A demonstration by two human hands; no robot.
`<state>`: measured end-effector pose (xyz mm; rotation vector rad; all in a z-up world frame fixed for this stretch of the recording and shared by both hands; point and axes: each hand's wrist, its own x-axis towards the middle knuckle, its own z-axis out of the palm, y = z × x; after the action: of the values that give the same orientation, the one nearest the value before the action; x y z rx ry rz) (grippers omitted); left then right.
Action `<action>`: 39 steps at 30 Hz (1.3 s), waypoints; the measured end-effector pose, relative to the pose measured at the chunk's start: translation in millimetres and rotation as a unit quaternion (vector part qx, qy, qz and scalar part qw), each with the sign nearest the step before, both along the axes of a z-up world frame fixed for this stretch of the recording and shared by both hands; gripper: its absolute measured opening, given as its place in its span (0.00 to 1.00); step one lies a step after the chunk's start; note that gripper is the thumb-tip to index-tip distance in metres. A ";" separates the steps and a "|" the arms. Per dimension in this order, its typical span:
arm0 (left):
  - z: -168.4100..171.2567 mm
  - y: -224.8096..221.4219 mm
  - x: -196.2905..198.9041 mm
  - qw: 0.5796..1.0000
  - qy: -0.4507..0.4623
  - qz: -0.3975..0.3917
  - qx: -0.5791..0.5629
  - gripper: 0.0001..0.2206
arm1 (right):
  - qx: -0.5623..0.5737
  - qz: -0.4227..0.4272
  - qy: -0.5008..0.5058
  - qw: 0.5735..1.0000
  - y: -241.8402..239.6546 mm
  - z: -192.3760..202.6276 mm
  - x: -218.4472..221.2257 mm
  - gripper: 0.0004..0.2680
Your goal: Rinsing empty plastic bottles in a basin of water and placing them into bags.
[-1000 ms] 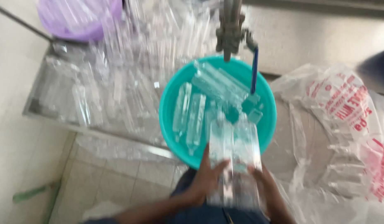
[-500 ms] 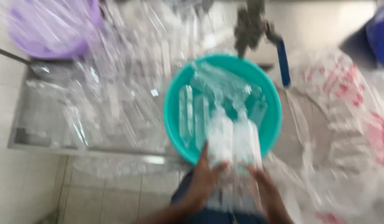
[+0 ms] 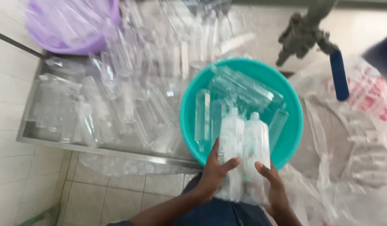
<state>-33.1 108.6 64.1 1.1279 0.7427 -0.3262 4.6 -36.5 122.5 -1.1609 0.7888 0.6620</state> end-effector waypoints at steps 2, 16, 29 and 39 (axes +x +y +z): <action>-1.7 10.5 37.7 0.999 0.034 0.007 0.004 0.57 | 0.050 0.010 -0.033 0.998 -10.5 -55.1 32.2 0.22; -60.6 -18.6 12.2 0.996 0.079 0.033 -0.017 0.55 | 0.068 -0.018 -0.003 0.998 -51.8 -121.0 4.3 0.16; -30.4 8.3 10.4 0.969 0.069 0.019 -0.238 0.54 | 0.110 -0.009 -0.031 0.993 -44.4 -67.6 4.9 0.24; 32.3 12.1 -3.6 0.970 0.033 0.022 -0.241 0.44 | 0.246 -0.019 -0.028 0.969 -57.3 -82.1 -10.1 0.20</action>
<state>-36.7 120.7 96.3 0.6411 0.6981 -0.4792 -5.5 -93.8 40.4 -0.7059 0.5540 0.7386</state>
